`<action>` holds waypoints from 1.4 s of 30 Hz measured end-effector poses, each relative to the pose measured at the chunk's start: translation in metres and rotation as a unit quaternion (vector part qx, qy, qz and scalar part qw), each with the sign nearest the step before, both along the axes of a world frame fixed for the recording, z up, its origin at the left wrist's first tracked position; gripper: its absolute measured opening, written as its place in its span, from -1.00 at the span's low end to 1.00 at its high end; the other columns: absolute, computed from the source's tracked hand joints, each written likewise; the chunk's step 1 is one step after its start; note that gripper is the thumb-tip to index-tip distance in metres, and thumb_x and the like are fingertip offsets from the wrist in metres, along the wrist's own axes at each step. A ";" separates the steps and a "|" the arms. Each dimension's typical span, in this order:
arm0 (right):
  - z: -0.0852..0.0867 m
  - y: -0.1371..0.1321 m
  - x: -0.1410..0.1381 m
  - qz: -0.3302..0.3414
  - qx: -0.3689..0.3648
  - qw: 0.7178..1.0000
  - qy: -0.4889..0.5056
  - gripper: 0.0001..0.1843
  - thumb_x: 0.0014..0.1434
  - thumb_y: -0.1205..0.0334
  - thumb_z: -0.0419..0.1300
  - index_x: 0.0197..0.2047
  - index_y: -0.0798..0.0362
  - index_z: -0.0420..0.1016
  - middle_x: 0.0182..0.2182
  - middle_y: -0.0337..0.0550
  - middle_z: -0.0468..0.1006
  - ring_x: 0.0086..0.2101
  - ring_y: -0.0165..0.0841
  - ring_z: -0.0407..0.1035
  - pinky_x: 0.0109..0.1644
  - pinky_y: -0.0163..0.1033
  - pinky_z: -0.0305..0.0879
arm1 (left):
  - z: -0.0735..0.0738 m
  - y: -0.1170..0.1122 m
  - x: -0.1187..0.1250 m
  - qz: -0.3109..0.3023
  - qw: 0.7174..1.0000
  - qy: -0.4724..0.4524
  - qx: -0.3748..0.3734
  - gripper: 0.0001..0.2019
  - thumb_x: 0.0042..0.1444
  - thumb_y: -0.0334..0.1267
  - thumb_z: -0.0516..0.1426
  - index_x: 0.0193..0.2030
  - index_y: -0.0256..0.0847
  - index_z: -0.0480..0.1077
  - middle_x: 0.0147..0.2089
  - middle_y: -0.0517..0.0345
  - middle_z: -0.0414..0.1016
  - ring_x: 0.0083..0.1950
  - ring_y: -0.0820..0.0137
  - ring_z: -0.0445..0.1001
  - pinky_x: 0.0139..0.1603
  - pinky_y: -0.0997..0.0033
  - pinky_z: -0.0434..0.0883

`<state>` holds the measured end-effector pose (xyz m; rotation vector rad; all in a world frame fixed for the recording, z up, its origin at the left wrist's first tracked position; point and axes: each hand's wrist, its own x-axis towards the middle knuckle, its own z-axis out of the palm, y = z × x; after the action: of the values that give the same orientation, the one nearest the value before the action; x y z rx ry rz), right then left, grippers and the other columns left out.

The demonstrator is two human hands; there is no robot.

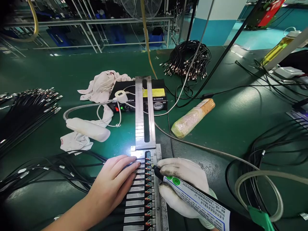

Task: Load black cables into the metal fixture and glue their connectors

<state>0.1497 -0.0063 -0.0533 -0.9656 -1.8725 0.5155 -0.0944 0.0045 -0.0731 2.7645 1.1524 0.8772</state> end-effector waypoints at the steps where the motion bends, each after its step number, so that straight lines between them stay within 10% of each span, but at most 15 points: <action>1: 0.001 0.000 0.000 -0.001 0.002 1.000 0.001 -0.84 0.11 0.41 0.23 -0.21 0.05 0.52 -0.19 -0.11 0.66 -0.21 -0.34 0.59 -0.10 -0.33 0.53 | 0.001 0.000 0.000 -0.002 1.000 0.005 -0.002 -0.79 0.28 -0.48 0.05 0.01 -0.35 0.40 -0.06 -0.06 0.56 -0.06 0.18 0.47 -0.12 0.15 0.47; 42: -0.001 -0.016 0.011 0.015 0.010 0.999 -0.031 -0.75 0.09 0.40 0.24 -0.12 0.05 0.50 -0.13 -0.02 0.64 -0.18 -0.17 0.59 -0.13 -0.16 0.59 | 0.003 0.001 0.001 0.001 1.000 0.009 0.007 -0.81 0.29 -0.45 0.04 -0.02 -0.33 0.42 -0.09 -0.03 0.58 -0.08 0.21 0.50 -0.13 0.19 0.48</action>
<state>0.1603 -0.0219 -0.0546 -0.9510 -1.9468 0.4889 -0.0935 0.0053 -0.0703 2.7895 1.1558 0.8655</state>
